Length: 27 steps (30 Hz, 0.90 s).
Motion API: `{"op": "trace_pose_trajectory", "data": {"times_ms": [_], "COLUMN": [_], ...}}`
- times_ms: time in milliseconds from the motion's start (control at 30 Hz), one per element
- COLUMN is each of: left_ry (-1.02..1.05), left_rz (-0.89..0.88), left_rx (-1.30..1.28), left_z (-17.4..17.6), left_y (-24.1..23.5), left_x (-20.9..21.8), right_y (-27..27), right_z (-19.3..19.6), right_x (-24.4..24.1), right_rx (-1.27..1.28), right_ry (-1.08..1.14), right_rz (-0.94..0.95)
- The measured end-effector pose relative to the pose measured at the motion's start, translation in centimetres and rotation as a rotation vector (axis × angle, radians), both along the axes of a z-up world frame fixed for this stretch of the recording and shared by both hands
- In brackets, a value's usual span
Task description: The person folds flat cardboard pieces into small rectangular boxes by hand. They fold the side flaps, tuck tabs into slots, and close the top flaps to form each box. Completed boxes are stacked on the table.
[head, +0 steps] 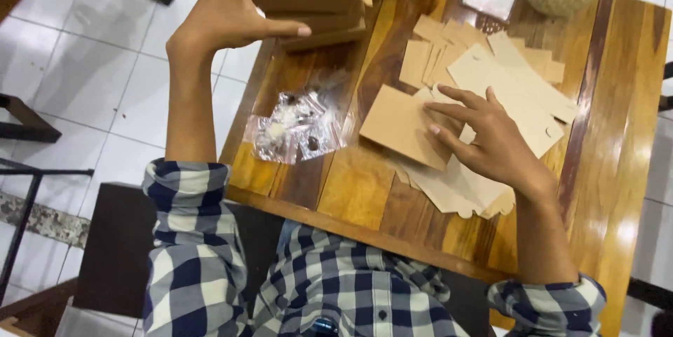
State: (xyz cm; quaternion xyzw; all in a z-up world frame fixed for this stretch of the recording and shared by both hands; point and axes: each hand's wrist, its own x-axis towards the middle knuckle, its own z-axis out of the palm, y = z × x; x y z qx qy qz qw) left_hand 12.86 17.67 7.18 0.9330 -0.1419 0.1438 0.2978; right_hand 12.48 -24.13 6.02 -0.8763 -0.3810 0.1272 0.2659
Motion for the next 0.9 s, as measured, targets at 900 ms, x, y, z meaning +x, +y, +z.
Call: {"op": "trace_pose_trajectory", "data": {"times_ms": [900], "left_ry": [0.155], "left_rz": [-0.231], "left_rx": [-0.158], "left_z": [-5.6], "left_y": [-17.1], "left_x": [-3.4], "right_y": [-4.1], "right_z": [-6.9], "right_x": [0.7], "right_rx": [0.884], "right_ry": [0.198], "right_rz": [-0.084]}}
